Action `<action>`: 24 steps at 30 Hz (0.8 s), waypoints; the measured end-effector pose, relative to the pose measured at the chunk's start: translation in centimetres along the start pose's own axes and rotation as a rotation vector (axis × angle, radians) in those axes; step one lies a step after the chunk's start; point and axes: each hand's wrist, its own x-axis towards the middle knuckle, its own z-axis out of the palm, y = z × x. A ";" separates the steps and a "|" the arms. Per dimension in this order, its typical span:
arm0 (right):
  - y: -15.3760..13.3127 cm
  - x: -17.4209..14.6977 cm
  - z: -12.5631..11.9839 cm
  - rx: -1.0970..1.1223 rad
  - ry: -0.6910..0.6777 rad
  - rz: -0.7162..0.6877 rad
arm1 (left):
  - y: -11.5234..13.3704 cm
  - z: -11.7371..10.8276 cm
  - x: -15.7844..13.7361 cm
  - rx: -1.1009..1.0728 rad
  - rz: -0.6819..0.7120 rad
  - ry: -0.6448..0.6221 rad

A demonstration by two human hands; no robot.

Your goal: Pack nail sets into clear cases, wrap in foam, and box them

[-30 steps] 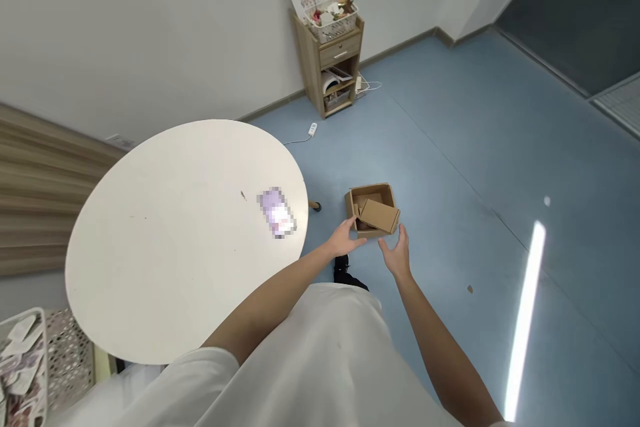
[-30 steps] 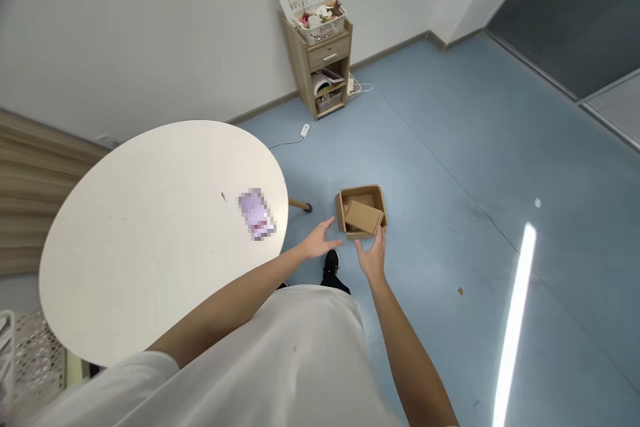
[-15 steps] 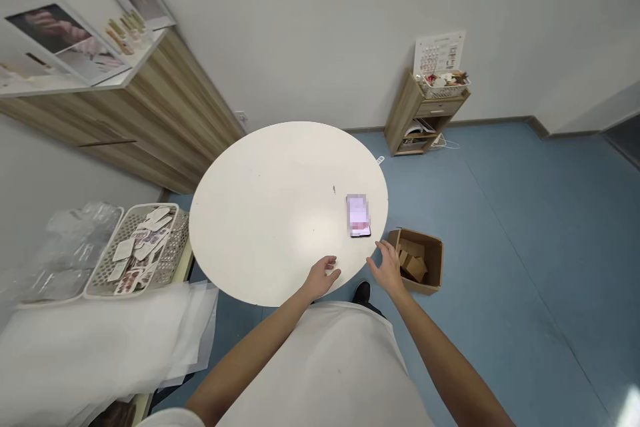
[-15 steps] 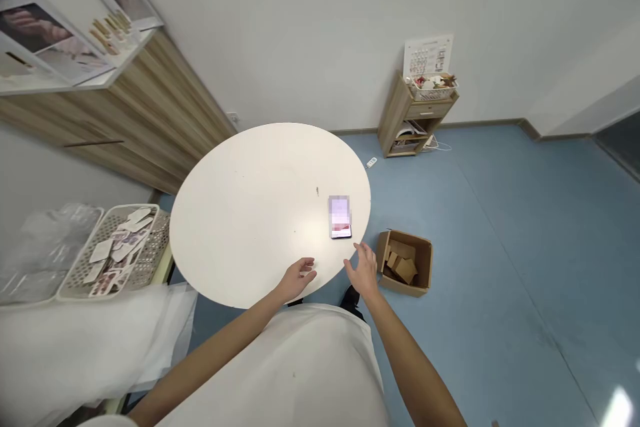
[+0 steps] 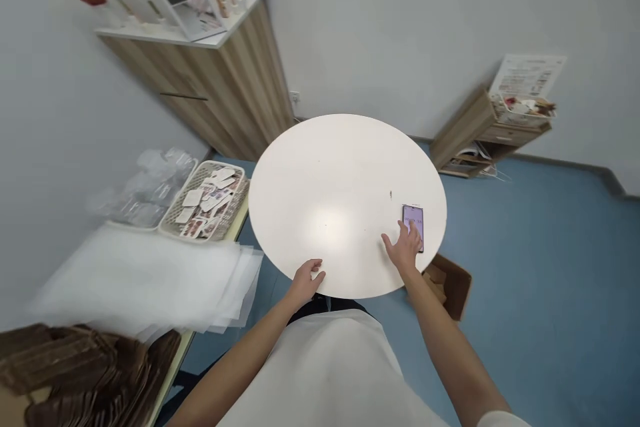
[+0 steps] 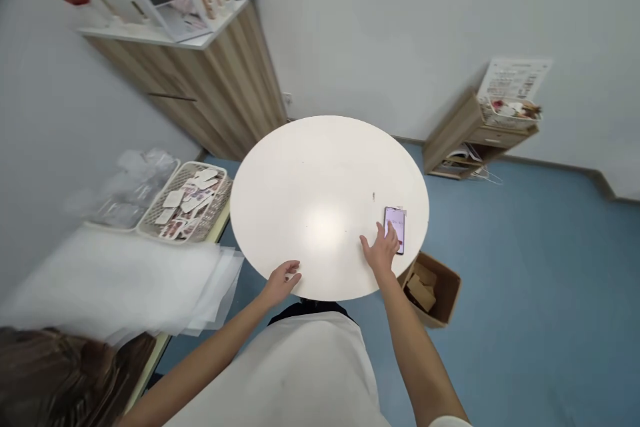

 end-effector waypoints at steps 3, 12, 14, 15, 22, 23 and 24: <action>-5.2 0.1 2.1 0.099 -0.108 -0.225 | 0.6 -1.5 0.3 -0.034 -0.007 0.132; -20.9 -0.8 6.9 0.326 -0.570 -0.752 | -2.4 -8.9 -1.3 -0.088 -0.127 0.550; -23.4 -1.0 7.8 0.335 -0.656 -0.797 | -3.4 -11.0 -1.8 -0.104 -0.157 0.613; -24.6 -1.1 8.3 0.343 -0.697 -0.812 | -3.9 -12.2 -1.9 -0.113 -0.168 0.646; -34.4 -2.0 13.2 0.356 -0.805 -0.884 | -8.0 -21.4 0.5 -0.261 -0.196 0.810; -35.8 -2.0 14.1 0.346 -0.801 -0.883 | -8.5 -22.7 1.2 -0.306 -0.194 0.822; -37.2 -2.0 15.0 0.337 -0.796 -0.876 | -9.1 -23.9 2.0 -0.354 -0.193 0.834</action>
